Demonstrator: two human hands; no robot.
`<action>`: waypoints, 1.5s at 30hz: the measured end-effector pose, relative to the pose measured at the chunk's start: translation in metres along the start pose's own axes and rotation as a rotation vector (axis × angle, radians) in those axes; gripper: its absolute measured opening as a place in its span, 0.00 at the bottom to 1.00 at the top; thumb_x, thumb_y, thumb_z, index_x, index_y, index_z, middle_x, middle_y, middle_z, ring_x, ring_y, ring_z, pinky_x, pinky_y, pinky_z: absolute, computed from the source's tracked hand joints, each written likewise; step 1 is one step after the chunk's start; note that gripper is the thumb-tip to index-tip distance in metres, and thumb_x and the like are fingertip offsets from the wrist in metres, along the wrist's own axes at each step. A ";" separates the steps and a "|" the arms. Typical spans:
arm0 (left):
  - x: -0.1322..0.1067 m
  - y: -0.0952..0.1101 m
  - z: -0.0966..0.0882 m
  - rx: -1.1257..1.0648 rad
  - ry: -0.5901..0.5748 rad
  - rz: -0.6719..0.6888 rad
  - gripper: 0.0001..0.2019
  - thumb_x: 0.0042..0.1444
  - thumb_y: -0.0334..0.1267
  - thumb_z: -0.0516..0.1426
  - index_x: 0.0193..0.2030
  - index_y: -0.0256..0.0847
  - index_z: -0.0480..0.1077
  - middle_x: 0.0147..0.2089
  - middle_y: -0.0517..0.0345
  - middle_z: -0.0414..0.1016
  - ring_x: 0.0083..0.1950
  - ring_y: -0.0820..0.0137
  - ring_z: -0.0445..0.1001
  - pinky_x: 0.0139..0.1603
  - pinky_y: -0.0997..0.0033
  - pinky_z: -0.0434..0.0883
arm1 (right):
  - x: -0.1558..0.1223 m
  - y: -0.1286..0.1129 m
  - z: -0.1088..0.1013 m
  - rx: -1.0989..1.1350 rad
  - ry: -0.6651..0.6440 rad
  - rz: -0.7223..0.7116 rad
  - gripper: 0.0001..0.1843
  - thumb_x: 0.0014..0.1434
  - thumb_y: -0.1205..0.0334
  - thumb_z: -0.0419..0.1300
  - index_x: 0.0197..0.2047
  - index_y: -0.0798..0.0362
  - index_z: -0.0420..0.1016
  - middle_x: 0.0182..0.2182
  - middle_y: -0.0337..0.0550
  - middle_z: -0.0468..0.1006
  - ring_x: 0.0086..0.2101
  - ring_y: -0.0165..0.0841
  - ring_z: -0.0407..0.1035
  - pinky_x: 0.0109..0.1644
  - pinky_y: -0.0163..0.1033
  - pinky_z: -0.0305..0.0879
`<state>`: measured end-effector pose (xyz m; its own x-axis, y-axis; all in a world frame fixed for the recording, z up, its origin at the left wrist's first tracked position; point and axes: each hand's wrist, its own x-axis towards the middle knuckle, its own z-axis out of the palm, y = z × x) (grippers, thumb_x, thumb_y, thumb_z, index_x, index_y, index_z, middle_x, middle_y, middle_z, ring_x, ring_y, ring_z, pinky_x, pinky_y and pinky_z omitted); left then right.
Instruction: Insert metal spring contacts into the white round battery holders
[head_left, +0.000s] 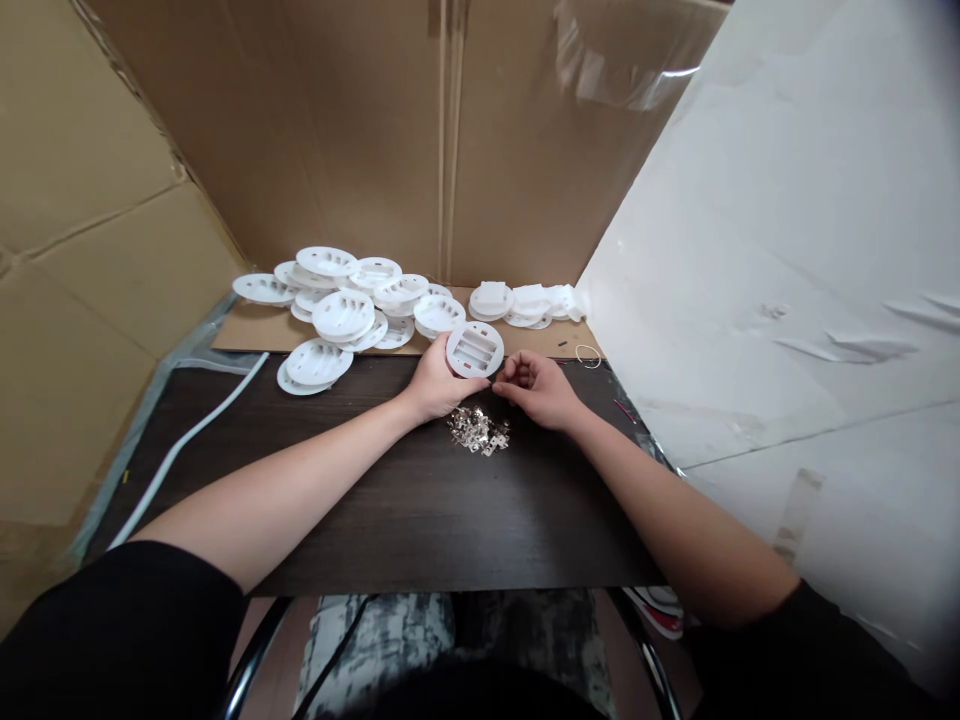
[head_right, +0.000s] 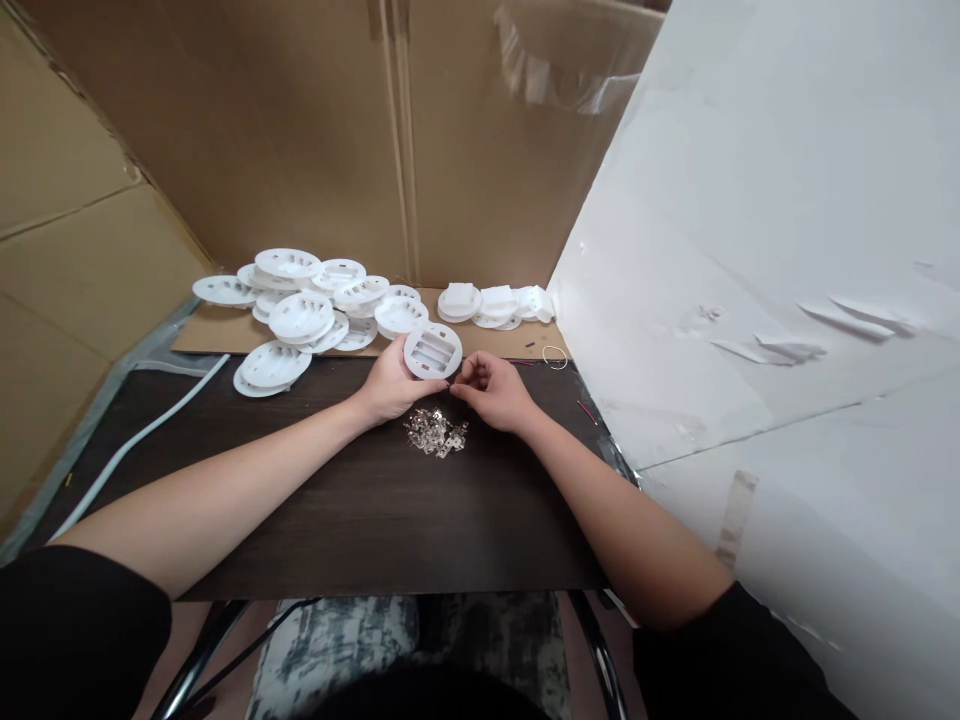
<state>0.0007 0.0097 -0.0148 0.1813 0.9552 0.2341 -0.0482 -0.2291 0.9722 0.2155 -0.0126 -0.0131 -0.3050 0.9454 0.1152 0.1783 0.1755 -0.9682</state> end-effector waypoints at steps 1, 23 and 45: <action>0.000 0.000 0.000 0.010 0.009 0.003 0.40 0.38 0.32 0.77 0.60 0.36 0.68 0.58 0.40 0.80 0.62 0.52 0.80 0.66 0.49 0.75 | 0.000 0.000 0.000 -0.007 0.006 0.005 0.18 0.56 0.54 0.74 0.38 0.49 0.68 0.35 0.40 0.80 0.31 0.31 0.71 0.36 0.41 0.71; 0.002 -0.007 -0.002 -0.037 0.008 0.010 0.42 0.35 0.33 0.78 0.59 0.36 0.68 0.55 0.43 0.81 0.57 0.52 0.81 0.64 0.47 0.75 | -0.004 -0.004 0.000 -0.251 -0.051 -0.142 0.10 0.67 0.53 0.64 0.38 0.50 0.79 0.33 0.40 0.81 0.33 0.34 0.70 0.42 0.41 0.67; 0.001 -0.006 0.001 -0.150 0.070 0.000 0.38 0.36 0.33 0.78 0.56 0.36 0.70 0.53 0.46 0.82 0.54 0.56 0.82 0.64 0.49 0.75 | -0.005 -0.010 0.005 -0.035 0.029 -0.015 0.18 0.60 0.44 0.71 0.36 0.51 0.79 0.29 0.40 0.77 0.26 0.30 0.64 0.31 0.39 0.62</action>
<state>0.0020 0.0120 -0.0200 0.1129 0.9671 0.2278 -0.1948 -0.2032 0.9596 0.2100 -0.0203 -0.0047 -0.2807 0.9501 0.1363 0.2067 0.1985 -0.9580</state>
